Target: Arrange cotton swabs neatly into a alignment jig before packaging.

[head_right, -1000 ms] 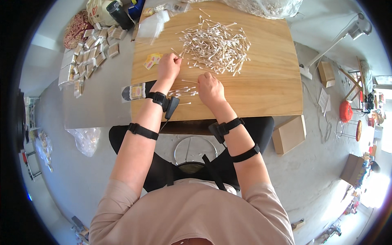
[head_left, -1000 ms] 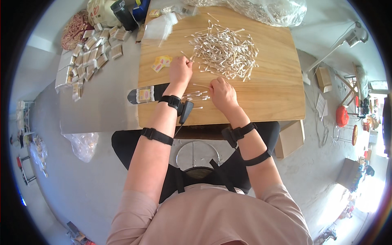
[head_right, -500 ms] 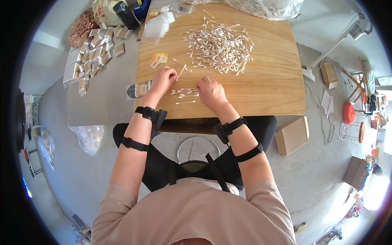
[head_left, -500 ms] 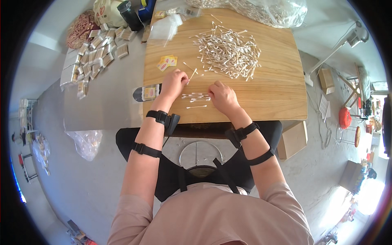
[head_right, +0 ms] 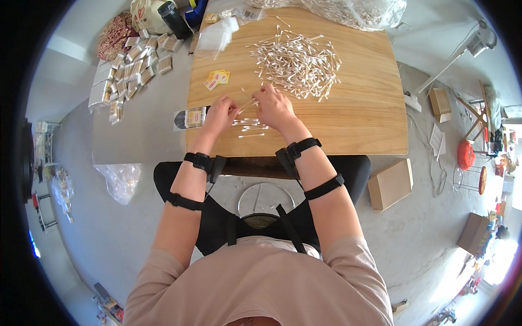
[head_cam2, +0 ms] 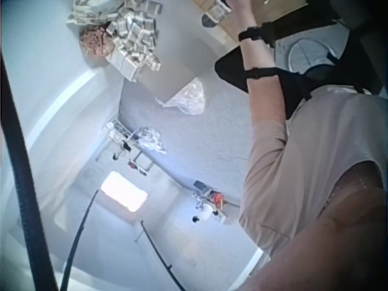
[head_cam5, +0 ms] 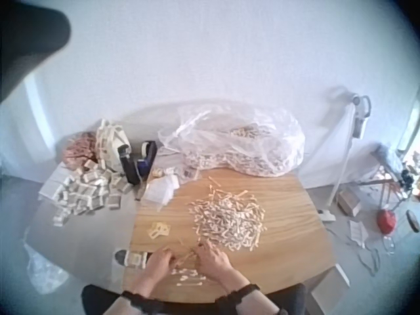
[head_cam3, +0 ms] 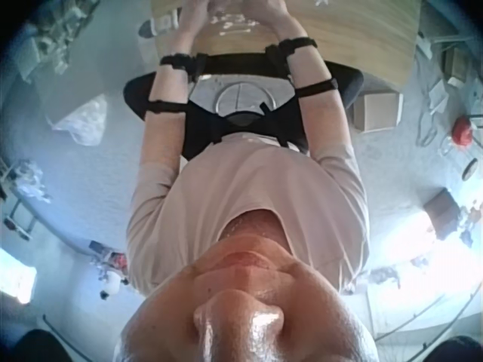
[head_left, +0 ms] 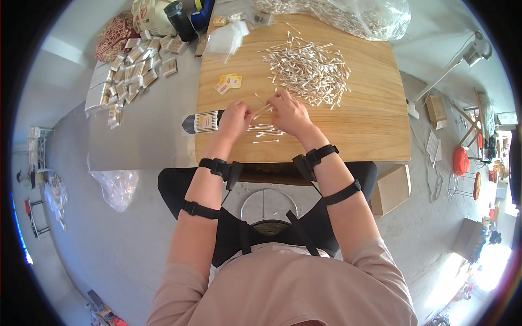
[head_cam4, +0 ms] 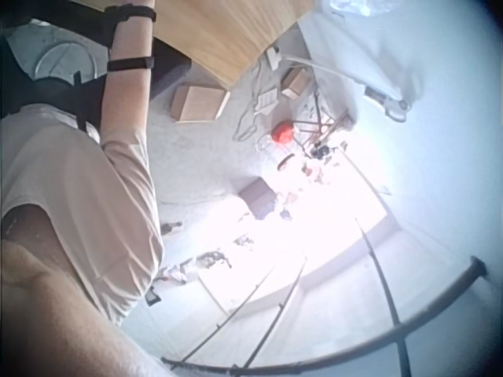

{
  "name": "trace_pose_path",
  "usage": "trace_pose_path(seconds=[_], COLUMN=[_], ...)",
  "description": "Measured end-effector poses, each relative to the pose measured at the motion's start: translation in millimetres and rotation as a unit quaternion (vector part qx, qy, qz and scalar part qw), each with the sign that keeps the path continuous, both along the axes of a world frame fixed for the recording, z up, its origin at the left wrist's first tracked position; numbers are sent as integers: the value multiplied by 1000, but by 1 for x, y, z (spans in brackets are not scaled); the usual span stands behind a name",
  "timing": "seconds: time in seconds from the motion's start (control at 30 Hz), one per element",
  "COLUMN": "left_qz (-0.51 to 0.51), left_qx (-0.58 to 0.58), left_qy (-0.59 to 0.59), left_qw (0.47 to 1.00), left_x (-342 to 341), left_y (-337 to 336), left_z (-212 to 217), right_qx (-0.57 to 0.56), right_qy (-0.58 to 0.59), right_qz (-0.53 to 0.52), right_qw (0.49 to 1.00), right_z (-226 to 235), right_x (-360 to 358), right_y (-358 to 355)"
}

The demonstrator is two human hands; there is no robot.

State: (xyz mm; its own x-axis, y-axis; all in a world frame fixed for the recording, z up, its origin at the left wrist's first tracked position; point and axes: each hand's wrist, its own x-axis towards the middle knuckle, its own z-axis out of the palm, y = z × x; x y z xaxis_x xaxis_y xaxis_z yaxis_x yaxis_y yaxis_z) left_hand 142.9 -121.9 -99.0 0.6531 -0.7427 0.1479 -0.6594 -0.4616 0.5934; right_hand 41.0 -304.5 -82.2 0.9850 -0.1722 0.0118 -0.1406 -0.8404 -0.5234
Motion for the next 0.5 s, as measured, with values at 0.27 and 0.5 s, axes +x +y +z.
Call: trace_pose_path(seconds=[0.27, 0.5], left_qz=[36, -13], left_qx=[-30, 22], left_qy=[-63, -31], left_qw=[997, 999], left_x=[-8, -3], left_y=[0, -3], left_z=[-4, 15], right_qx=[44, 19], right_qy=[-39, -71], right_qz=[-32, -19], right_qw=[998, 997], right_z=[-9, -10], right_x=[-7, -34], right_y=[-5, -4])
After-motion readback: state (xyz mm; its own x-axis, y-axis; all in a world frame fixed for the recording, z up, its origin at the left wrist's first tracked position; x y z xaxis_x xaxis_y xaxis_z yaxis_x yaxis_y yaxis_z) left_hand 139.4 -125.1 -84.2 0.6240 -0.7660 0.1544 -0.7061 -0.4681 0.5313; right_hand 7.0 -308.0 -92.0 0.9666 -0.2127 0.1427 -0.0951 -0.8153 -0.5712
